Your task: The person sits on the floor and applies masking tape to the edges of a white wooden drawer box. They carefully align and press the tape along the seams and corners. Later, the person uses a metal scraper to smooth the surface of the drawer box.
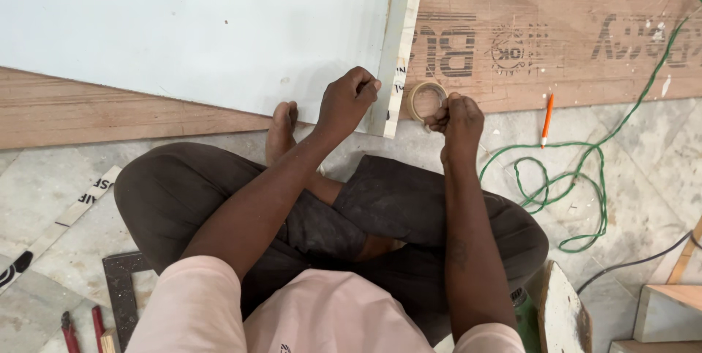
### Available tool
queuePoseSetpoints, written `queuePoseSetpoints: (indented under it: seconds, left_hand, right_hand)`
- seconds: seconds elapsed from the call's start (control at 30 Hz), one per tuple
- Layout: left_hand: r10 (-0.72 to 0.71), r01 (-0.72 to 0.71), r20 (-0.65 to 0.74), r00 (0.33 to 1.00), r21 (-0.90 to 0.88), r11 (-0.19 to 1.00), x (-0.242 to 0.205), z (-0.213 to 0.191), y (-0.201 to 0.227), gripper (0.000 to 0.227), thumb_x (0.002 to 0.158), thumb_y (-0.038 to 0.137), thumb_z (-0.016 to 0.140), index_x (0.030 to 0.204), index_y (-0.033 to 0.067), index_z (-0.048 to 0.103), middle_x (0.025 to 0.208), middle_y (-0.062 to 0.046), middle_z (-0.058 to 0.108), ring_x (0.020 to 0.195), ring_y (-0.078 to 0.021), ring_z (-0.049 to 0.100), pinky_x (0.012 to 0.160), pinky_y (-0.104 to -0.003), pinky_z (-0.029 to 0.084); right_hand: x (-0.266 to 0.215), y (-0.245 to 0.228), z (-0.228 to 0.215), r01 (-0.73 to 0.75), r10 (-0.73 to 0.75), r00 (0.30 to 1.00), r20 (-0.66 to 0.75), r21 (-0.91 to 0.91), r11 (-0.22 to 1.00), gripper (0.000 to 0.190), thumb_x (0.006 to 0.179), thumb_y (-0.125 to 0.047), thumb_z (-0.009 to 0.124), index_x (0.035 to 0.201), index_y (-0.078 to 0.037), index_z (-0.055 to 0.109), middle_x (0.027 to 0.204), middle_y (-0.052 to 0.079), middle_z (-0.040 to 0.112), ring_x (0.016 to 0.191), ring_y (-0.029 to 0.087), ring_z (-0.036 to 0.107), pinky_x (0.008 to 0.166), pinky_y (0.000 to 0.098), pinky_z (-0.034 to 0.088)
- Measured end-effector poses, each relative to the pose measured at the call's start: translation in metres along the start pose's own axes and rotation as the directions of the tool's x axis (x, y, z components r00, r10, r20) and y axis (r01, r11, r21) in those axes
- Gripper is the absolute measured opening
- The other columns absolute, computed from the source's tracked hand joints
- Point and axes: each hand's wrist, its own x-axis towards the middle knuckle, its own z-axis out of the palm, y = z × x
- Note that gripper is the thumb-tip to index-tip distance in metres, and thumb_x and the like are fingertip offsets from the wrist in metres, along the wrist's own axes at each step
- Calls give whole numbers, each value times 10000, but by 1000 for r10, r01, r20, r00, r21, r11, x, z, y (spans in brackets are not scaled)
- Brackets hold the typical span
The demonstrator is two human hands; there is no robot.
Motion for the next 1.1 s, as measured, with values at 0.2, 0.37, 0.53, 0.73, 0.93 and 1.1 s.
queuePoseSetpoints:
  seconds: [0.2, 0.37, 0.53, 0.73, 0.93, 1.1]
  left_hand:
    - [60, -57, 52, 997, -53, 997, -5, 16, -17, 265, 914, 231, 704, 1099, 47, 653, 1016, -76, 746, 841, -161, 703, 760, -321, 549]
    - [-5, 11, 109, 994, -53, 999, -8, 15, -16, 276, 906, 155, 614, 1145, 49, 701, 1048, -75, 754, 868, -156, 719, 783, -316, 559]
    - [-30, 31, 104, 994, 1, 1000, -6, 16, -18, 257, 925, 176, 607, 1121, 49, 714, 984, -97, 762, 833, -196, 726, 772, -342, 561]
    - [14, -9, 51, 999, -106, 994, -1, 32, -35, 317, 997, 343, 586, 1056, 54, 702, 995, -112, 720, 844, -228, 749, 795, -383, 558]
    - [0, 1, 26, 1000, -20, 1000, -10, 32, -28, 449, 984, 474, 529, 1068, 88, 741, 934, -136, 749, 857, -290, 727, 795, -425, 536]
    - [-63, 63, 44, 997, 2, 998, -11, 33, -34, 470, 1006, 485, 494, 1113, 92, 729, 890, -130, 759, 854, -303, 737, 793, -434, 542]
  right_hand:
    - [-8, 3, 26, -32, 41, 998, 57, -140, 990, 209, 1013, -270, 593, 913, -87, 579, 788, 42, 666, 663, 151, 695, 559, 275, 529]
    - [-19, -1, 53, 68, -28, 990, 136, -298, 952, 234, 912, -277, 764, 948, -89, 630, 838, -5, 662, 709, 79, 646, 586, 247, 546]
    - [-11, 10, 63, 162, -146, 987, 71, -485, 859, 385, 977, -331, 784, 814, -18, 632, 722, 57, 609, 630, 94, 503, 556, 275, 415]
    - [-13, 11, 55, 166, -117, 980, 158, -344, 924, 285, 974, -289, 753, 944, -15, 677, 814, 33, 622, 699, 92, 573, 608, 260, 487]
    - [-27, 8, 55, 152, -80, 971, 224, -326, 933, 339, 946, -269, 759, 1086, 15, 640, 897, 42, 653, 761, 108, 605, 641, 257, 506]
    - [-22, 15, 68, 65, -16, 991, 129, -386, 920, 396, 1034, -326, 728, 1053, 60, 637, 859, 62, 574, 722, 139, 525, 622, 296, 466]
